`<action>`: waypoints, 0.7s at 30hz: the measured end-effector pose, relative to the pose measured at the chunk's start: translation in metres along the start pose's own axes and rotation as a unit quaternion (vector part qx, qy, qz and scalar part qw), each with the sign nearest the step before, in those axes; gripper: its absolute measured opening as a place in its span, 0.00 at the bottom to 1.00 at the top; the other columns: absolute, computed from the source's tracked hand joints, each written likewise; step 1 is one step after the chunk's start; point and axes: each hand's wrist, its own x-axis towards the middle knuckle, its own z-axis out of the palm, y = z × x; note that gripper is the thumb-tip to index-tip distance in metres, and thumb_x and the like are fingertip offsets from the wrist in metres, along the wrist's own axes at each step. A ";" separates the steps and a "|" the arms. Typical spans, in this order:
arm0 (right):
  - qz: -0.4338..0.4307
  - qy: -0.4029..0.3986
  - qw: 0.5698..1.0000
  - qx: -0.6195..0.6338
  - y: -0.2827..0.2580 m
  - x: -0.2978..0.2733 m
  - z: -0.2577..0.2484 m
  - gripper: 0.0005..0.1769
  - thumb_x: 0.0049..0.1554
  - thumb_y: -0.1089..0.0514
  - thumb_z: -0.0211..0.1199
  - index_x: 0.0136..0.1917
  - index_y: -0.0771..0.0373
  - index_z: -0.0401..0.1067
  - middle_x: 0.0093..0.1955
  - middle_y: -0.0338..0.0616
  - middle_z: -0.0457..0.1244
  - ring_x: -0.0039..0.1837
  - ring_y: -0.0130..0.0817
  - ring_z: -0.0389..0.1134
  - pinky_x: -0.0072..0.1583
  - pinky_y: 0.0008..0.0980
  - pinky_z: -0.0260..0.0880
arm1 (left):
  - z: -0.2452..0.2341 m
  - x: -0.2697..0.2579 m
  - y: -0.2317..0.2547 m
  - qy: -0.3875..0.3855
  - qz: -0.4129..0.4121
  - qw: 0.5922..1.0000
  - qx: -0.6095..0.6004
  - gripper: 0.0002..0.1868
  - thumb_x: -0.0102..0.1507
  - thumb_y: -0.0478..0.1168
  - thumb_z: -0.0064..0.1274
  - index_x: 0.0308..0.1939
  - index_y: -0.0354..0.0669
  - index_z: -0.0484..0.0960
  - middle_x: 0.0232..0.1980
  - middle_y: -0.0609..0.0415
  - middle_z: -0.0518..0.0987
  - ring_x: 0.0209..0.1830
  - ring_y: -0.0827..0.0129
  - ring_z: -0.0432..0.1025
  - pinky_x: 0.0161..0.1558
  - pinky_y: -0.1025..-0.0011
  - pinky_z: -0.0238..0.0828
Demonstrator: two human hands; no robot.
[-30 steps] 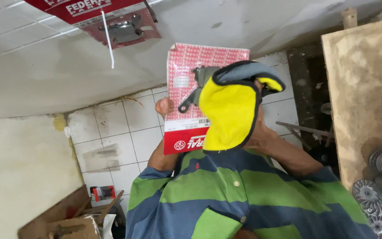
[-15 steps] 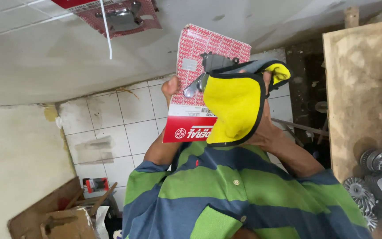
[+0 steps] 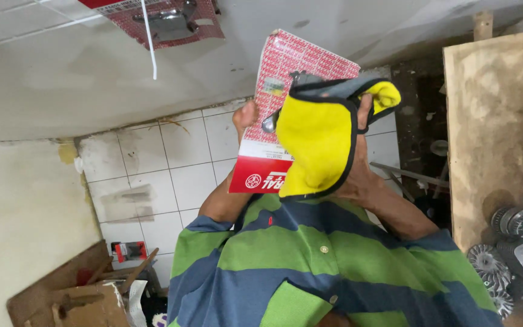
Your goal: The person wipes down a packaged set of motorcycle brake pads using a microfiber cloth.
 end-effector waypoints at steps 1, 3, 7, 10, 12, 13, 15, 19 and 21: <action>0.001 -0.001 1.000 0.001 -0.008 0.005 -0.001 0.40 0.57 0.29 0.59 0.71 0.57 0.71 0.74 0.53 0.61 0.80 0.61 0.52 0.74 0.77 0.14 | -0.001 0.001 -0.003 0.001 0.000 1.000 -0.001 0.36 0.66 0.56 0.52 0.62 0.23 0.74 0.53 0.32 0.81 0.49 0.49 0.80 0.56 0.54 0.78; -0.035 0.022 0.999 -0.027 -0.023 0.018 -0.003 0.38 0.56 0.31 0.61 0.68 0.60 0.72 0.72 0.54 0.62 0.79 0.63 0.53 0.73 0.77 0.15 | -0.003 0.005 -0.009 0.032 -0.029 0.999 0.005 0.37 0.64 0.57 0.50 0.61 0.23 0.74 0.55 0.32 0.81 0.52 0.48 0.79 0.58 0.54 0.77; -0.054 -0.041 0.992 0.105 -0.025 0.002 0.019 0.40 0.56 0.35 0.62 0.71 0.64 0.70 0.74 0.57 0.62 0.79 0.62 0.54 0.79 0.69 0.29 | 0.004 0.001 -0.001 0.052 -0.041 0.998 0.012 0.37 0.64 0.58 0.50 0.60 0.23 0.75 0.56 0.32 0.80 0.54 0.47 0.79 0.60 0.53 0.77; -0.058 -0.056 0.992 0.097 -0.023 0.003 0.008 0.36 0.50 0.36 0.65 0.66 0.56 0.71 0.69 0.51 0.63 0.76 0.56 0.56 0.77 0.65 0.36 | 0.013 -0.012 0.014 0.014 0.042 0.999 -0.005 0.37 0.68 0.59 0.50 0.63 0.24 0.74 0.55 0.33 0.80 0.51 0.50 0.78 0.57 0.56 0.76; 0.021 -0.126 0.991 0.041 -0.024 0.007 0.002 0.39 0.46 0.31 0.67 0.61 0.58 0.70 0.66 0.52 0.63 0.72 0.53 0.57 0.75 0.68 0.38 | 0.016 -0.023 0.014 -0.007 0.097 0.995 -0.018 0.37 0.71 0.60 0.51 0.64 0.24 0.73 0.55 0.34 0.81 0.49 0.52 0.78 0.55 0.58 0.76; 0.022 -0.125 0.991 0.042 -0.021 -0.010 0.021 0.39 0.46 0.31 0.67 0.61 0.58 0.70 0.66 0.52 0.63 0.72 0.53 0.57 0.75 0.68 0.38 | 0.017 -0.025 0.013 -0.007 0.095 0.995 -0.017 0.37 0.71 0.60 0.51 0.64 0.24 0.73 0.55 0.34 0.81 0.49 0.52 0.78 0.55 0.58 0.76; 0.061 -0.154 0.908 0.386 -0.014 -0.044 0.059 0.46 0.62 0.28 0.57 0.79 0.63 0.56 0.80 0.51 0.55 0.83 0.50 0.52 0.80 0.66 0.41 | 0.019 -0.029 0.010 0.007 0.096 0.995 -0.013 0.38 0.69 0.59 0.51 0.66 0.24 0.72 0.57 0.34 0.80 0.52 0.51 0.78 0.57 0.56 0.76; -0.066 -0.030 0.992 -0.104 -0.018 -0.006 0.032 0.47 0.50 0.26 0.64 0.72 0.57 0.67 0.77 0.49 0.57 0.81 0.54 0.48 0.72 0.75 0.15 | 0.021 -0.036 0.002 0.020 0.090 0.996 -0.008 0.39 0.67 0.59 0.51 0.67 0.25 0.71 0.59 0.34 0.79 0.54 0.50 0.77 0.59 0.55 0.76; -0.005 0.059 0.998 -0.008 -0.018 0.004 0.022 0.51 0.52 0.24 0.68 0.74 0.59 0.64 0.78 0.52 0.54 0.84 0.56 0.44 0.76 0.73 0.11 | 0.021 -0.040 0.001 0.034 0.096 0.995 -0.004 0.41 0.64 0.59 0.51 0.68 0.25 0.70 0.62 0.34 0.78 0.57 0.49 0.77 0.60 0.54 0.76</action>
